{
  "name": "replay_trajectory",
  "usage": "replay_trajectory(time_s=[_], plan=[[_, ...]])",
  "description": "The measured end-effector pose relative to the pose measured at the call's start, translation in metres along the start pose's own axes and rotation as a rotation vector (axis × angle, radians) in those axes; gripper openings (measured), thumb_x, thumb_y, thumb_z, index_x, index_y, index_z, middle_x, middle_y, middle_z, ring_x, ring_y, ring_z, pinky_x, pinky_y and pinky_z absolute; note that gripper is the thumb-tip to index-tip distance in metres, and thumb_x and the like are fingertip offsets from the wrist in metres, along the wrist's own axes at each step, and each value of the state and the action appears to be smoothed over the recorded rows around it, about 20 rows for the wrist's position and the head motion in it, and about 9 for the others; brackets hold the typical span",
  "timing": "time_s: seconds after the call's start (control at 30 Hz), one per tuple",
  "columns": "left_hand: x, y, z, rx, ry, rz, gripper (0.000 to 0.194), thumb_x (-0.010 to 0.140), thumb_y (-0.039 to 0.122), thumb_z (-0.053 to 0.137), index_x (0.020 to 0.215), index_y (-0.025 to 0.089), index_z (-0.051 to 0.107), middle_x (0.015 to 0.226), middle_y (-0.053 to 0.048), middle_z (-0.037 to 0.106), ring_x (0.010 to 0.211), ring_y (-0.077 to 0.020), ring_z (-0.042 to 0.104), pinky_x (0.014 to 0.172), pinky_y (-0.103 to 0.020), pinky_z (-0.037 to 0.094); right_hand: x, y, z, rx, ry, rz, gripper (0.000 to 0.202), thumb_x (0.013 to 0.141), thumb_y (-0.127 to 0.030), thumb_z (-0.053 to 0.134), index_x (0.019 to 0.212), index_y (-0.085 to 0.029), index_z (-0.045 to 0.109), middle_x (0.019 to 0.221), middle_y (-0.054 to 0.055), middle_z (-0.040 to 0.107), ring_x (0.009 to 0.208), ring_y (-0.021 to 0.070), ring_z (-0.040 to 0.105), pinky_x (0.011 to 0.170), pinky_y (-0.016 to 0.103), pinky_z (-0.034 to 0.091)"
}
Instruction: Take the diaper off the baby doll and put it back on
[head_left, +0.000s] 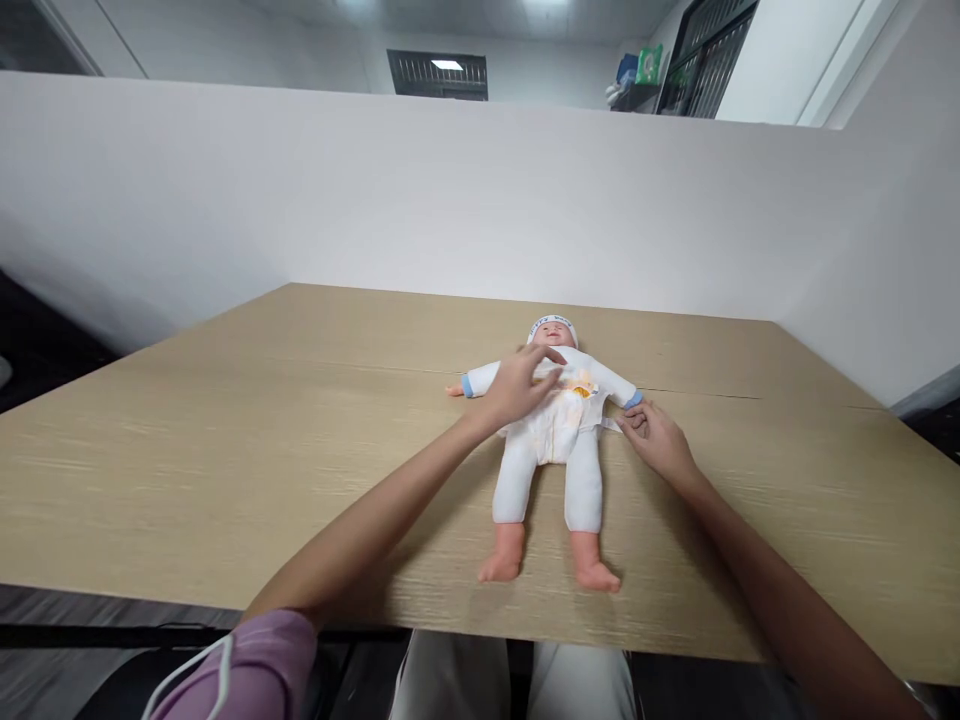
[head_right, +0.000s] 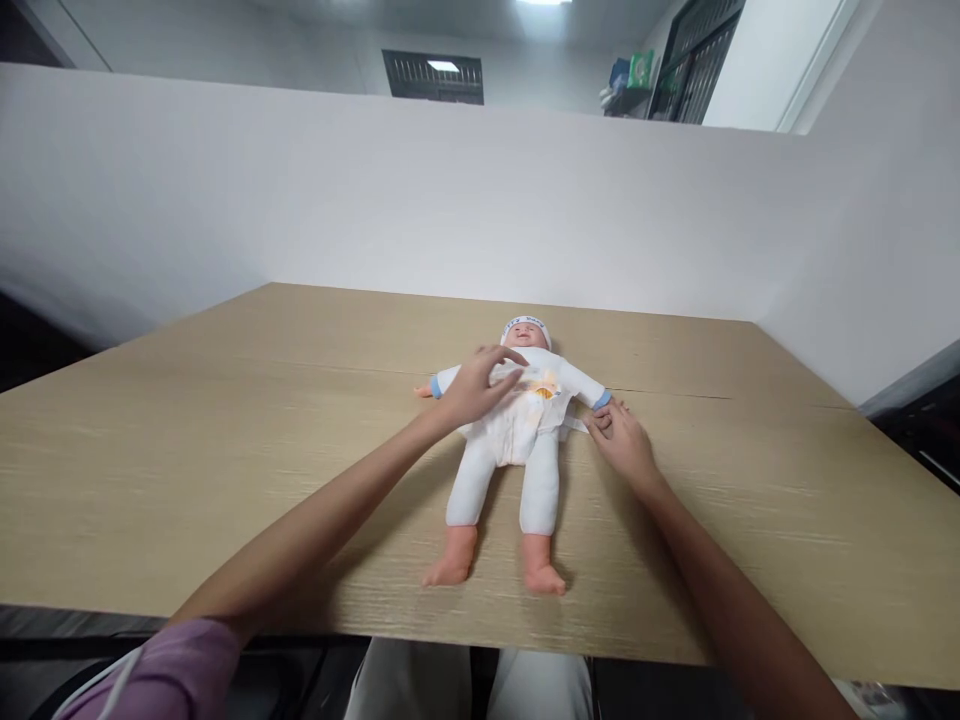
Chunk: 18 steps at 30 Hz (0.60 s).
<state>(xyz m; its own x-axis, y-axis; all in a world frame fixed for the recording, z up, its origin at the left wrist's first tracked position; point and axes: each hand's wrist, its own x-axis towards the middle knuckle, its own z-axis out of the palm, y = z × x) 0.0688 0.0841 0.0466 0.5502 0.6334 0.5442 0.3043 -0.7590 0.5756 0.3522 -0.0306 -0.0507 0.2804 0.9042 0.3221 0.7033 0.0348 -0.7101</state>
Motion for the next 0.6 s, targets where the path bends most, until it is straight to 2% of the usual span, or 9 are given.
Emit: replay_trajectory(time_s=[0.07, 0.2, 0.4, 0.5, 0.6], plan=[[0.002, 0.014, 0.014, 0.160, -0.100, 0.105, 0.025, 0.103, 0.042, 0.059, 0.116, 0.023, 0.070, 0.127, -0.008, 0.074, 0.123, -0.0293, 0.060, 0.113, -0.049, 0.044, -0.001, 0.003, 0.003, -0.123, 0.022, -0.069, 0.044, 0.086, -0.070, 0.062, 0.086, -0.026, 0.060, 0.088, 0.009, 0.072, 0.088, 0.0293, 0.067, 0.083, 0.043, 0.052], [0.005, 0.024, 0.032, 0.338, -0.263, 0.097, 0.039, 0.100, 0.054, 0.065, 0.121, 0.022, 0.072, 0.130, -0.010, 0.072, 0.126, -0.0346, 0.056, 0.109, -0.053, 0.045, 0.001, 0.006, 0.007, -0.223, -0.015, -0.018, 0.046, 0.086, -0.072, 0.061, 0.083, -0.026, 0.058, 0.084, 0.008, 0.070, 0.081, 0.0269, 0.066, 0.072, 0.037, 0.048], [0.000, 0.019, 0.036, 0.372, -0.257, 0.091, 0.046, 0.092, 0.054, 0.074, 0.127, 0.024, 0.072, 0.136, -0.008, 0.069, 0.129, -0.0356, 0.052, 0.112, -0.054, 0.043, 0.000, 0.004, 0.005, -0.208, -0.041, 0.051, 0.049, 0.082, -0.074, 0.063, 0.075, -0.026, 0.057, 0.073, 0.003, 0.063, 0.069, 0.0217, 0.057, 0.064, 0.032, 0.037], [-0.001, 0.019, 0.038, 0.402, -0.268, 0.091, 0.051, 0.091, 0.056, 0.074, 0.129, 0.024, 0.072, 0.135, -0.009, 0.068, 0.128, -0.0362, 0.052, 0.112, -0.054, 0.043, 0.002, -0.001, -0.002, -0.081, -0.137, 0.076, 0.057, 0.083, -0.080, 0.058, 0.065, -0.026, 0.052, 0.061, -0.001, 0.052, 0.061, 0.0187, 0.048, 0.061, 0.032, 0.033], [-0.001, 0.019, 0.039, 0.420, -0.275, 0.082, 0.057, 0.090, 0.060, 0.073, 0.133, 0.023, 0.070, 0.137, -0.011, 0.066, 0.130, -0.0384, 0.051, 0.112, -0.056, 0.042, 0.009, -0.014, -0.010, 0.061, -0.197, 0.059, 0.062, 0.086, -0.084, 0.050, 0.067, -0.025, 0.054, 0.064, -0.001, 0.051, 0.064, 0.0183, 0.048, 0.062, 0.032, 0.037]])
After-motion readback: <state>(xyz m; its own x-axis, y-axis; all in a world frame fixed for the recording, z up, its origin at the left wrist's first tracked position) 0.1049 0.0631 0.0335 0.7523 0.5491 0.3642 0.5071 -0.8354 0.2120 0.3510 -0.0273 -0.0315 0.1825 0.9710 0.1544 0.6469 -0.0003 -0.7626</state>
